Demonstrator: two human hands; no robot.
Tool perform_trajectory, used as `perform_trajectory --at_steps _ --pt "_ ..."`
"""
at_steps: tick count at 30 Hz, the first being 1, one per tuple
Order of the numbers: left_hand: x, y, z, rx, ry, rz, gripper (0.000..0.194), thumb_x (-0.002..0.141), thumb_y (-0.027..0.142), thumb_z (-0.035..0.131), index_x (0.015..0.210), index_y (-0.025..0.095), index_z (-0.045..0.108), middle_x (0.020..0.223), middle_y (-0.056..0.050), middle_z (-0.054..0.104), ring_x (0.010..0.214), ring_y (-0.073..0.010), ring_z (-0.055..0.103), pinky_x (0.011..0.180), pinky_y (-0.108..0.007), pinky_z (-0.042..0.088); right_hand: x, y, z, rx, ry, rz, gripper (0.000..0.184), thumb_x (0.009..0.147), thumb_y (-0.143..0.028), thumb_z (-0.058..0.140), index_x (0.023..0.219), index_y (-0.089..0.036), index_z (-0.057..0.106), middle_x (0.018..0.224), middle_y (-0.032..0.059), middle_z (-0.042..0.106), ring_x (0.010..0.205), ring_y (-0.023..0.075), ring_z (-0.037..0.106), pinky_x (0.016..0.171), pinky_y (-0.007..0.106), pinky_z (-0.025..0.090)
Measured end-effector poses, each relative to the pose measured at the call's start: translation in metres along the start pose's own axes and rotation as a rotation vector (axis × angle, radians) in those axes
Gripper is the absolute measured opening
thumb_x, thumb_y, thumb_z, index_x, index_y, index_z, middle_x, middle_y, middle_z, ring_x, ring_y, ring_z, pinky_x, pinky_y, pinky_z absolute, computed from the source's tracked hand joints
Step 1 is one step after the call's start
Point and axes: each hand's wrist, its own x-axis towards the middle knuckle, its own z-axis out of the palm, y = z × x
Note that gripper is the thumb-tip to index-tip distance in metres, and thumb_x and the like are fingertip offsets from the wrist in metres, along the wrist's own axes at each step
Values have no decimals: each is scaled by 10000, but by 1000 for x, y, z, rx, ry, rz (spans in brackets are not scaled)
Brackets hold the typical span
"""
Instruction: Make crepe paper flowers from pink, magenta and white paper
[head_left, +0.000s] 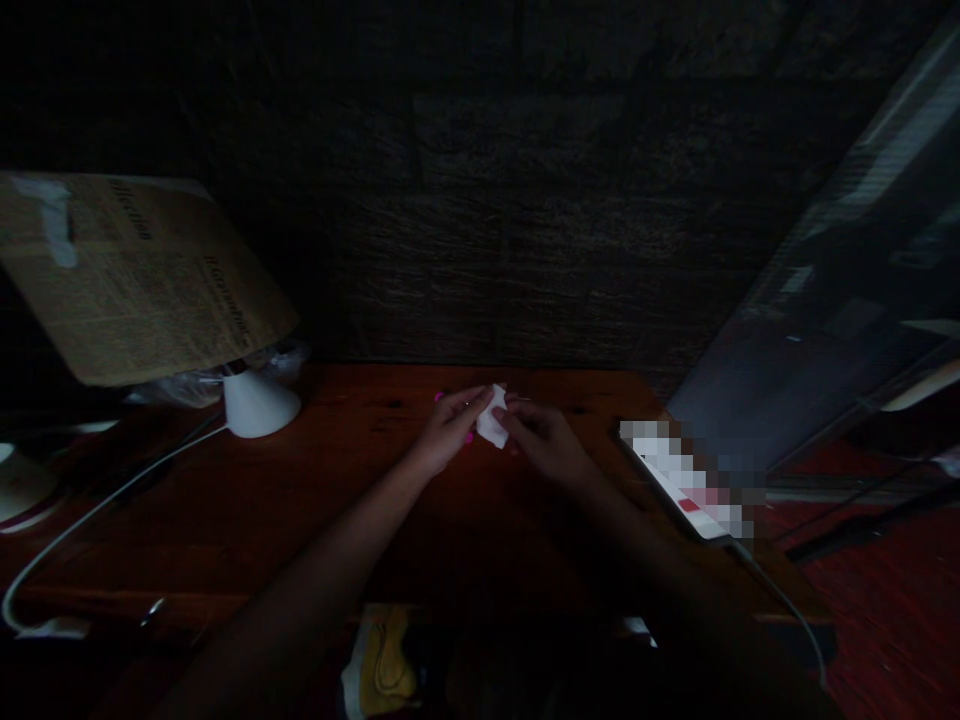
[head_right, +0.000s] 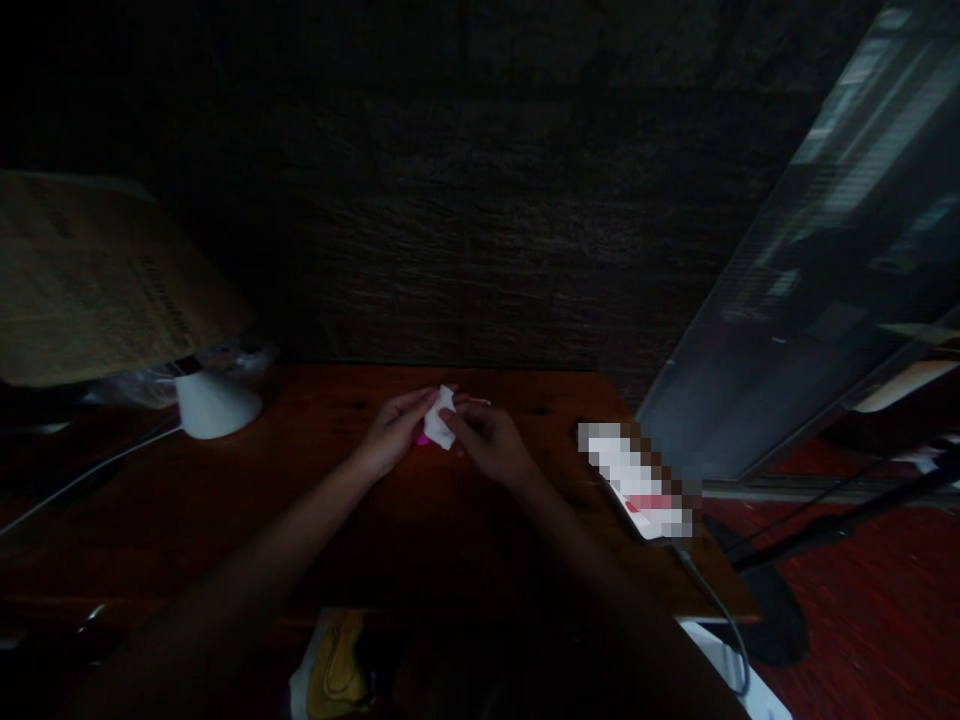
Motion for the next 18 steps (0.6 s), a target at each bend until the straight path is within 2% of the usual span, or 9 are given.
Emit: perform_trajectory --at_steps 4,9,12,14,16,18 --pt "0 1 0 14 -38 29 371 748 474 742 960 171 775 901 -83 765 734 -141 645 642 -234 467 -2 2 2 -51 -28 -12 504 851 -641 557 625 -192 591 524 -24 534 505 108 483 541 254 401" --pt "-1 3 2 -27 36 71 361 727 469 761 876 140 762 824 -81 760 640 -131 632 563 -224 455 0 4 5 52 -17 44 451 809 -612 629 675 -182 642 607 -6 591 565 121 527 574 262 425" --pt "0 3 1 -66 65 33 413 730 482 759 933 123 741 875 -106 765 669 -153 657 557 -228 465 1 3 6 106 -34 84 416 762 -595 689 756 -179 688 684 6 635 594 129 551 577 267 435" --pt "1 1 1 -96 55 -9 454 750 484 746 1038 134 722 926 -115 766 711 -161 671 581 -227 477 1 3 4 89 -34 91 413 776 -590 678 749 -177 690 632 -5 613 564 123 532 564 263 423" --pt "2 0 0 -114 12 -49 486 780 499 718 1122 155 704 967 -117 764 740 -161 676 601 -228 483 0 3 2 52 -24 83 421 798 -589 655 725 -176 685 565 -18 578 530 116 509 547 257 407" --pt "2 -1 -1 -93 -51 -58 468 793 520 699 1087 157 728 955 -114 763 728 -151 668 607 -229 482 -1 4 1 22 -20 66 432 796 -596 653 693 -176 677 542 -20 568 515 112 497 533 252 395"
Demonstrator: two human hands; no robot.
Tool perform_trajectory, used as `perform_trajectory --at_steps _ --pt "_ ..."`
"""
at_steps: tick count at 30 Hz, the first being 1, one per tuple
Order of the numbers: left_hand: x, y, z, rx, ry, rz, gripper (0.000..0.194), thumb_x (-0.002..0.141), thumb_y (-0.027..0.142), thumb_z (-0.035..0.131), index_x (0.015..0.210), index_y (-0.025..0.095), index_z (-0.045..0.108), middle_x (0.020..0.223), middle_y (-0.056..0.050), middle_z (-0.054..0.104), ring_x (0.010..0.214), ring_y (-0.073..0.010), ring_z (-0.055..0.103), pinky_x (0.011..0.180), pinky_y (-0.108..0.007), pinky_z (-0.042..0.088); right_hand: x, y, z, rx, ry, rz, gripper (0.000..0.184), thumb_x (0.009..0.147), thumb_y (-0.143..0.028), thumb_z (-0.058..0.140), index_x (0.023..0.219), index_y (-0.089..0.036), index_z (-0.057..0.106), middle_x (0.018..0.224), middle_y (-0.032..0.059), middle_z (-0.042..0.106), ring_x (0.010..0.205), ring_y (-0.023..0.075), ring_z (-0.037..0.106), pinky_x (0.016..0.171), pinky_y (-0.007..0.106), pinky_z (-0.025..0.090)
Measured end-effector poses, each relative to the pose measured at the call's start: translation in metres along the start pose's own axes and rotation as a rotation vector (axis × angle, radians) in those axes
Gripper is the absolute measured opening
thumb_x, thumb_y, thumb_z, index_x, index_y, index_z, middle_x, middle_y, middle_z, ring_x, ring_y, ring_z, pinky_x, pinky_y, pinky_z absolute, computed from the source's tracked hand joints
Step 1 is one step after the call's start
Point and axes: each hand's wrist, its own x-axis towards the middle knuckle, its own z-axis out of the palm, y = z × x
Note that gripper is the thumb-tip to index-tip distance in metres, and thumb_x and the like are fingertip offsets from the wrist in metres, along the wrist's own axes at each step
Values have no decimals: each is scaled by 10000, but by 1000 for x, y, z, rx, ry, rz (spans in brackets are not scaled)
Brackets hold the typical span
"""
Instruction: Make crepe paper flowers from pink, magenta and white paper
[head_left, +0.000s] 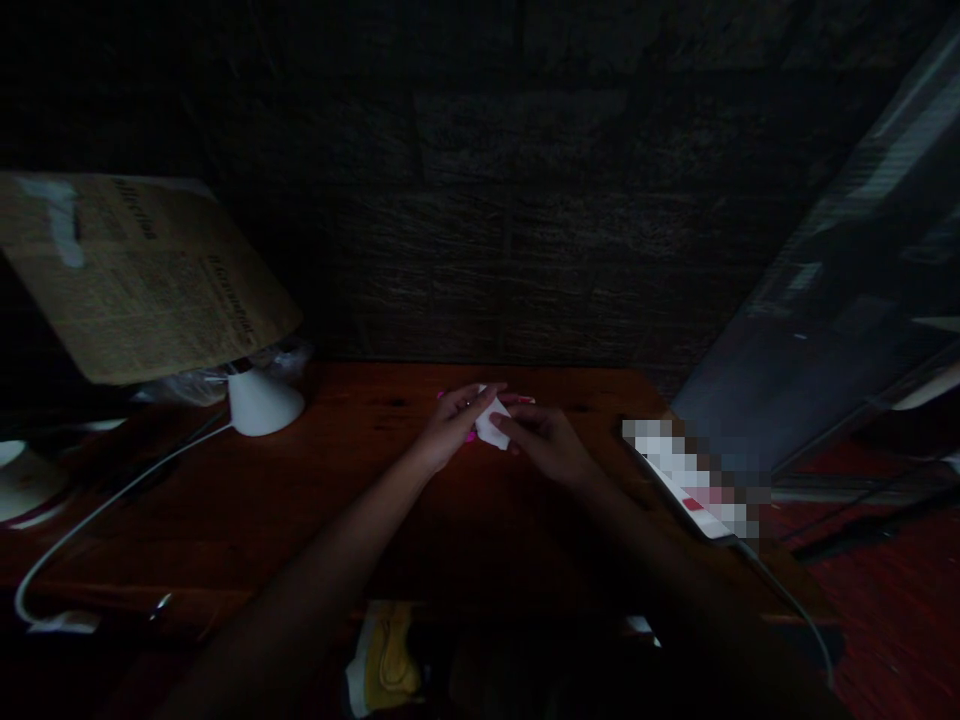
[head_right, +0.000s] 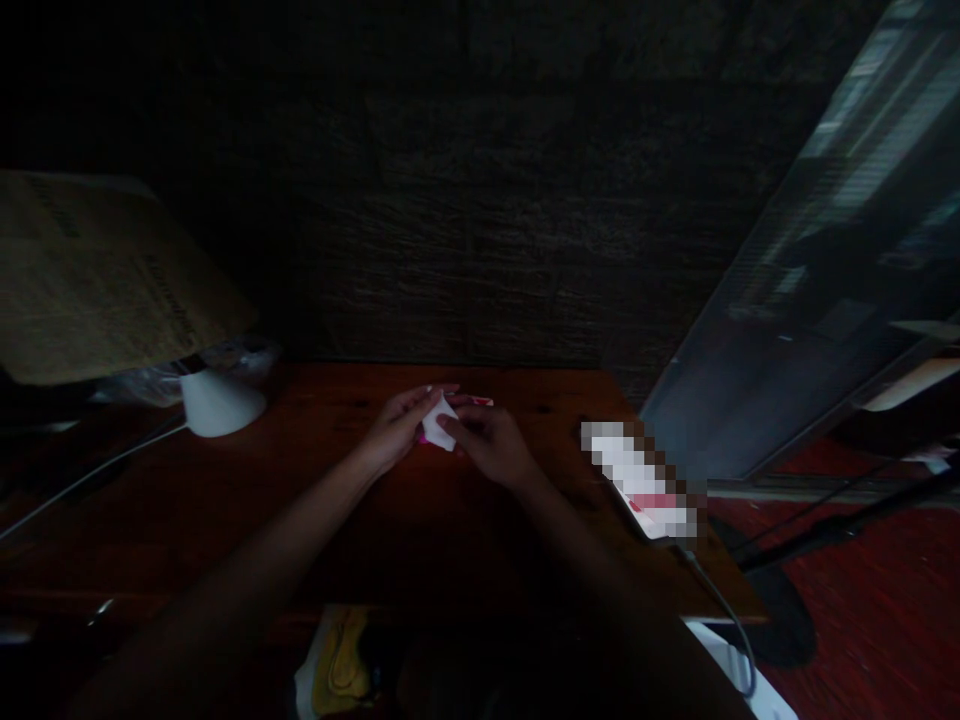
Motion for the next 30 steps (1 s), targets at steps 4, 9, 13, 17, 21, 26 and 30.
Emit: perform_trajectory --at_steps 4,9,13,17,21,26,30 --pt "0 0 -2 111 -26 44 420 780 536 700 894 138 771 808 -84 751 616 -117 611 562 -223 445 -1 1 2 -20 -1 3 452 793 -617 643 670 -183 664 528 -21 566 501 109 480 528 251 389" --pt "-1 1 -3 154 -7 63 449 789 570 667 885 144 768 764 -63 735 612 -111 603 548 -213 436 1 -1 3 5 57 -10 506 793 -655 612 616 -181 624 570 -15 556 548 114 476 541 251 384" --pt "-1 5 -2 193 -84 -13 412 713 552 746 770 145 734 743 -65 729 622 -128 645 552 -220 478 2 1 -1 -15 222 -37 474 812 -619 606 661 -172 645 602 -15 548 568 116 461 540 251 361" --pt "-3 10 -2 219 -159 -89 403 723 538 748 725 138 703 677 -74 720 567 -136 650 520 -226 485 3 2 -5 -55 255 -53 433 811 -581 629 679 -170 665 639 -1 597 613 130 516 579 253 397" --pt "-5 10 -3 267 -255 -34 403 755 530 721 724 130 687 651 -69 704 547 -130 637 514 -233 485 5 1 -8 78 215 -27 383 772 -556 689 843 -181 724 800 22 699 714 152 600 667 268 461" --pt "-4 6 -2 302 -204 56 341 757 463 728 650 150 646 576 -22 640 523 -103 574 536 -234 460 6 1 -9 152 179 23 371 738 -557 716 776 -188 728 759 20 697 678 153 594 653 283 461" --pt "-2 4 0 315 -175 105 326 767 426 715 615 160 603 579 4 595 543 -91 536 539 -223 426 8 4 -8 191 294 31 411 703 -589 733 711 -181 686 691 6 651 612 128 539 585 261 429"
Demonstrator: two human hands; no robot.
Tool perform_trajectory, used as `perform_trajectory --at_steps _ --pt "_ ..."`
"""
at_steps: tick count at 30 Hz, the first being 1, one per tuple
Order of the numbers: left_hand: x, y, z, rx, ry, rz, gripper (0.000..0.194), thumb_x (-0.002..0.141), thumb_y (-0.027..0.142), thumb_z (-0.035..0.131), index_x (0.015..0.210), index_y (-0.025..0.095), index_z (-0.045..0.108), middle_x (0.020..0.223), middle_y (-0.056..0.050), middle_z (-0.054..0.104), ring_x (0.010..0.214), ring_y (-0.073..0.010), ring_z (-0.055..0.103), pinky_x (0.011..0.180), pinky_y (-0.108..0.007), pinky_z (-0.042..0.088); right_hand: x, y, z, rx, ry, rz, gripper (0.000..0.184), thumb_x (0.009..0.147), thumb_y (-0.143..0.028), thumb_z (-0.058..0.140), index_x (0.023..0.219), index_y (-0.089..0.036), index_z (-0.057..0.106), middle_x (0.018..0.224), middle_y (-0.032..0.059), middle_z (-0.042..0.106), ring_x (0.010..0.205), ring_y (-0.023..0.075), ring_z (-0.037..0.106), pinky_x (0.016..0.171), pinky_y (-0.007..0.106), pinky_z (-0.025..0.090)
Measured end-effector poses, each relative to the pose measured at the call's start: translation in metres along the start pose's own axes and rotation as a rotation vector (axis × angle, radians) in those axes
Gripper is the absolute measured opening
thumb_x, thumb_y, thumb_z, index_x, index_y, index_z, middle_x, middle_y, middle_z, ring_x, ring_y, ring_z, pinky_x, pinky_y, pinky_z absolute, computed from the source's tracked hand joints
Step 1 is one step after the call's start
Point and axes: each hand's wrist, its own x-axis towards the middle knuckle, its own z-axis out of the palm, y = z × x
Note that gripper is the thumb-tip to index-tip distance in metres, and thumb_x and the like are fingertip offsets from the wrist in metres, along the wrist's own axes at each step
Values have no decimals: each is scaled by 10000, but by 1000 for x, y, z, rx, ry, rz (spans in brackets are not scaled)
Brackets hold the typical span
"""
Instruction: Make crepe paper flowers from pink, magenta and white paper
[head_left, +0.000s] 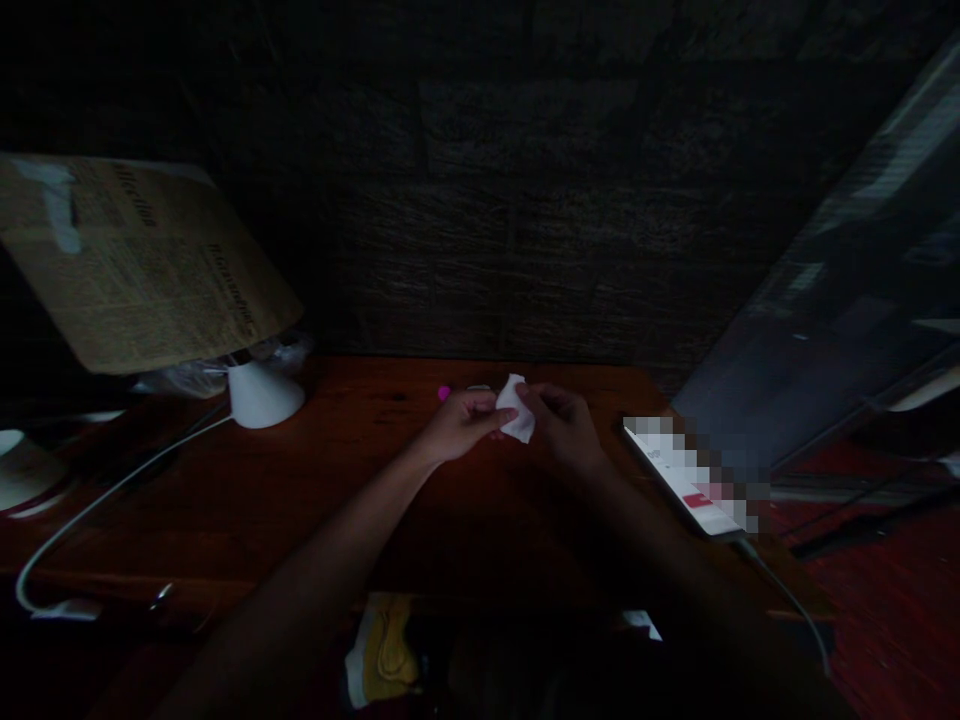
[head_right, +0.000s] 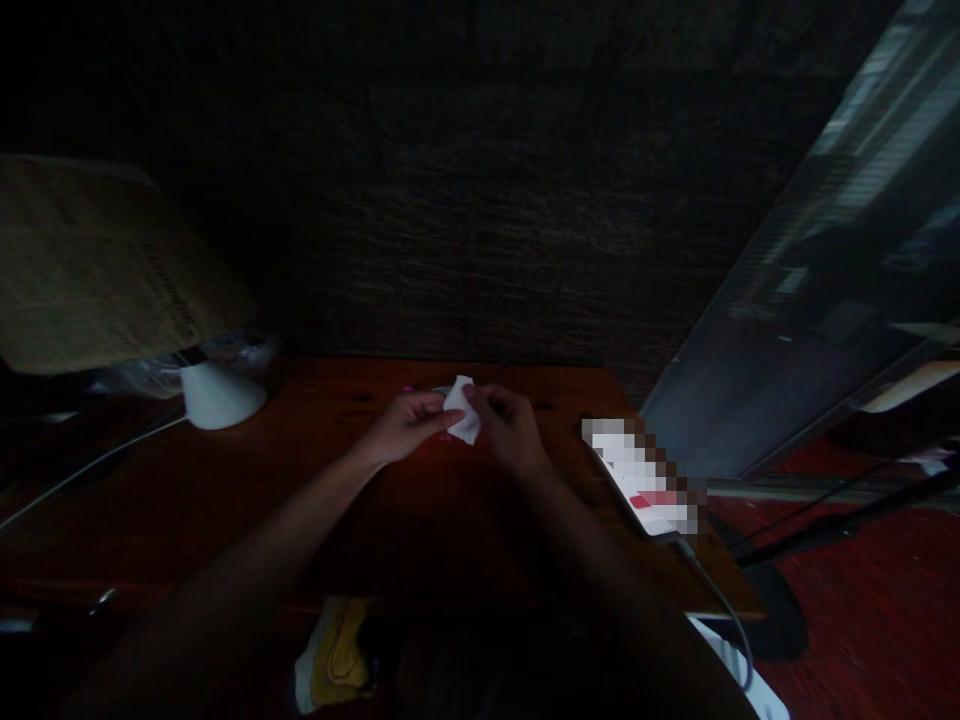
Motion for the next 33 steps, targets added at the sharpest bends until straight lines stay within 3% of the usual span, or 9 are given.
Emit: perform_trajectory --at_steps 5,10,15,19,26,33 --pt "0 -2 2 -56 38 -49 334 781 444 707 680 146 594 685 -13 619 621 -104 587 596 -237 477 0 -2 -2 -31 4 21 418 729 -594 696 764 -179 673 656 -3 614 586 121 506 546 249 399" --pt "-1 -2 3 -218 -57 -157 402 729 452 769 924 124 644 845 -68 693 712 -160 670 638 -294 558 0 -4 -3 -31 -45 5 425 717 -573 722 876 -179 713 798 24 690 688 146 585 637 273 456" --pt "0 -3 4 -250 -83 -187 332 670 324 828 896 117 702 883 -76 727 769 -147 677 716 -287 565 1 -1 -5 -56 -33 -21 401 725 -572 730 765 -176 688 706 5 652 616 121 553 588 261 433" --pt "-1 -4 3 -237 -38 -237 251 667 275 825 839 118 732 871 -70 735 784 -142 680 816 -330 565 1 -2 -7 -35 -30 -11 394 715 -571 742 753 -182 690 709 4 659 624 122 558 589 256 429" --pt "0 -8 -1 -287 47 -266 190 644 235 837 714 121 701 791 -46 727 708 -122 673 747 -300 574 3 -12 -17 -74 -241 64 335 642 -476 829 805 -192 755 776 18 718 722 162 619 719 300 468" --pt "0 -6 7 -365 37 -235 313 655 256 849 903 126 708 898 -70 739 807 -149 695 777 -319 579 4 -6 -13 -44 -48 27 314 638 -473 822 659 -189 690 658 -3 655 625 133 564 640 281 445"
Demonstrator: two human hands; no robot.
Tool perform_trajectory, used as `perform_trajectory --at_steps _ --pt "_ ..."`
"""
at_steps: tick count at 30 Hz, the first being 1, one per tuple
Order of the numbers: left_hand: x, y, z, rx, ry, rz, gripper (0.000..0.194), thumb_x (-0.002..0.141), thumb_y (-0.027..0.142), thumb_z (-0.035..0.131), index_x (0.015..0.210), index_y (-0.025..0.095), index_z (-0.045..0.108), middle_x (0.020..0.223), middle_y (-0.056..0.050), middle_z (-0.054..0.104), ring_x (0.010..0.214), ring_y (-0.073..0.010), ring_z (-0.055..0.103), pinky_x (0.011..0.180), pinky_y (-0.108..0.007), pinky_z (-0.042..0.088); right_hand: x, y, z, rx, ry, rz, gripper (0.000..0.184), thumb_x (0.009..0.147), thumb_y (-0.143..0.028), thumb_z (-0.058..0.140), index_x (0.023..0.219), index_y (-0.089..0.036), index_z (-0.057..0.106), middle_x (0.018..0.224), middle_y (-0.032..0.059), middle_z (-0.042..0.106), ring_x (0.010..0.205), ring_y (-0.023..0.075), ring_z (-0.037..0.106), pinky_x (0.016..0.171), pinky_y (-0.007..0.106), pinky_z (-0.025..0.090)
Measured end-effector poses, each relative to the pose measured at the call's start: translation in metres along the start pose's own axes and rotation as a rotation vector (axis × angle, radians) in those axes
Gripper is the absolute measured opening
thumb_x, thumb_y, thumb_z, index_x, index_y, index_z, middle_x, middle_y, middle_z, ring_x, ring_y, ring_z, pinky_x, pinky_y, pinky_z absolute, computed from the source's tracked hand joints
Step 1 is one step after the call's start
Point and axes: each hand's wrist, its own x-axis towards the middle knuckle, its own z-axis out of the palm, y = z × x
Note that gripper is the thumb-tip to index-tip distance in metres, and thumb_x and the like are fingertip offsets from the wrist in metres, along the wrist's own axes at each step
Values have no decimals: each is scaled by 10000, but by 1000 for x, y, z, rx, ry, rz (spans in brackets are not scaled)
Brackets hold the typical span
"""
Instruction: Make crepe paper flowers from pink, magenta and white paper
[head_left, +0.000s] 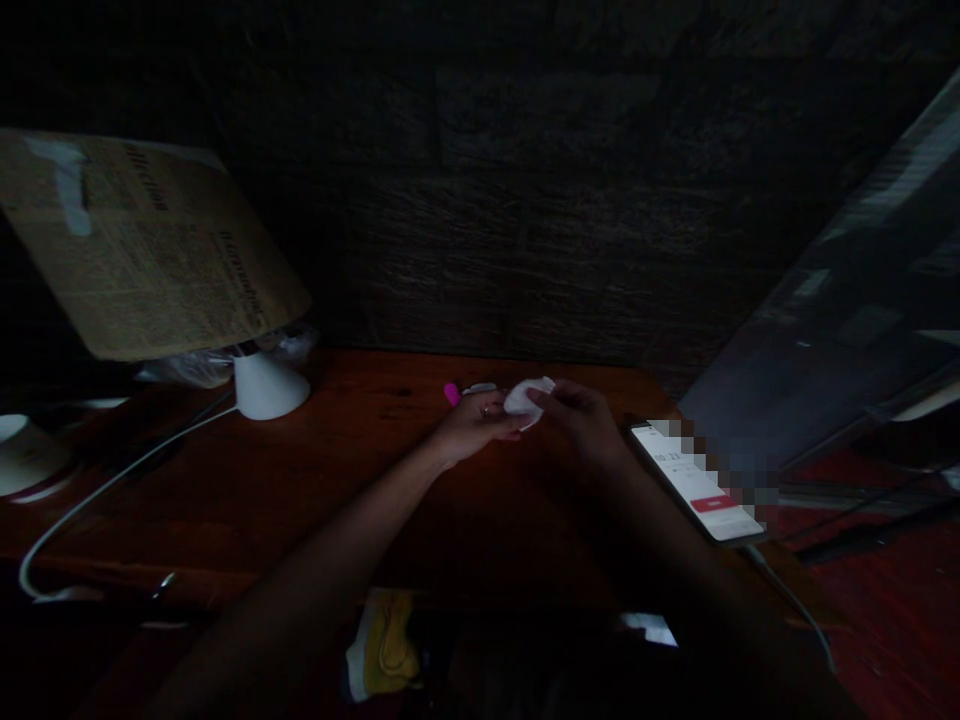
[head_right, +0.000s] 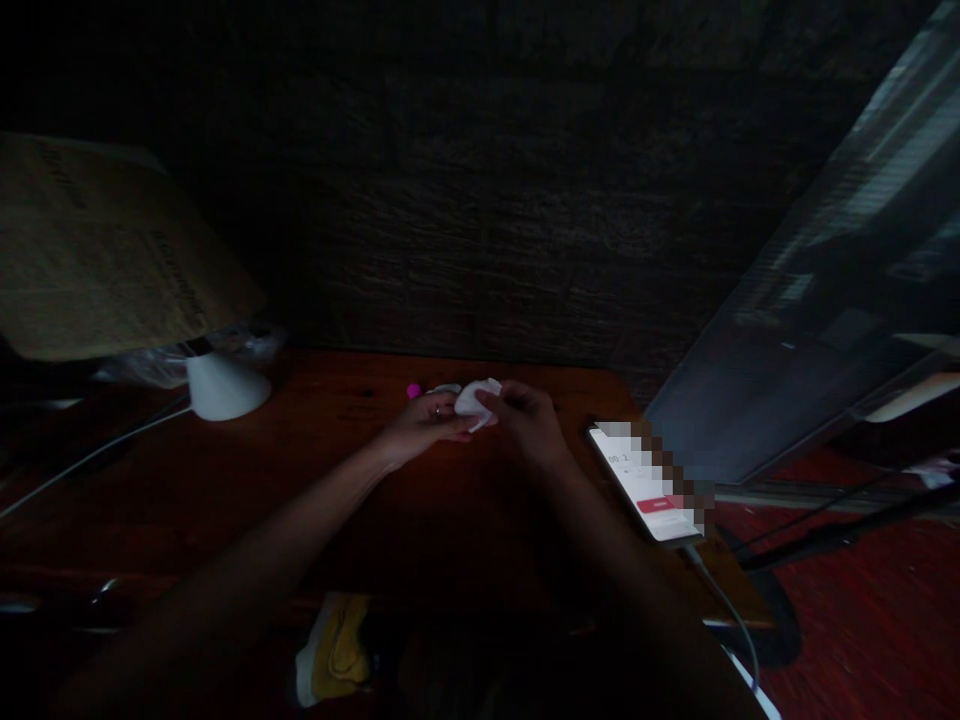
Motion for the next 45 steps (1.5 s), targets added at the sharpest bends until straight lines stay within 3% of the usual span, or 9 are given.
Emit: perform_trajectory --at_steps 4,8,13,19,25,31,35,39,45 --pt "0 -1 0 19 -45 -14 352 651 314 851 905 105 727 882 -86 745 791 -156 706 776 -309 578 0 2 2 -3 -24 7 329 662 -498 799 689 -188 693 659 5 653 625 142 568 637 293 449" --pt "3 -5 -1 5 4 35 362 650 384 843 846 105 721 805 -66 741 687 -142 695 687 -286 574 0 0 0 22 0 0 318 647 -485 811 677 -191 693 663 5 664 641 147 580 657 297 457" --pt "2 -9 4 -1 -11 51 316 673 327 835 870 111 714 848 -77 742 741 -139 691 741 -296 569 4 -2 -7 52 38 49 318 610 -450 832 745 -190 710 729 14 686 667 145 589 637 279 439" --pt "-3 -5 12 -3 -72 86 342 661 287 843 922 118 701 836 -68 730 739 -142 686 707 -278 550 11 0 -20 94 107 110 317 601 -424 821 736 -180 668 600 -25 569 521 92 434 492 252 309" --pt "-6 -11 24 -31 -85 2 408 666 449 820 838 108 674 771 -58 711 674 -148 687 622 -265 538 6 -2 -28 45 -100 170 346 626 -440 834 793 -169 698 713 19 658 574 105 514 496 233 350" --pt "-8 -20 34 -63 -54 11 387 670 448 815 838 124 687 775 -57 707 673 -147 670 598 -263 521 5 -8 -39 -94 -267 188 323 591 -406 870 774 -168 751 707 16 691 593 119 550 561 258 403" --pt "-6 -18 32 -84 -21 13 348 637 377 847 836 126 710 786 -59 709 705 -141 655 635 -264 519 7 -4 -37 -79 -169 158 341 582 -436 872 780 -179 767 753 43 731 707 184 633 675 307 476" --pt "-2 -15 26 -131 66 24 421 586 416 868 862 128 733 813 -46 705 741 -142 652 631 -245 520 6 -1 -32 -56 -90 145 382 577 -442 875 847 -191 777 836 56 757 763 204 664 715 313 494" --pt "0 -10 18 -127 140 45 416 606 403 864 886 121 742 883 -69 722 772 -146 666 676 -257 535 3 -4 -25 -30 -101 134 326 642 -433 834 862 -200 773 874 41 757 795 193 672 760 307 494"
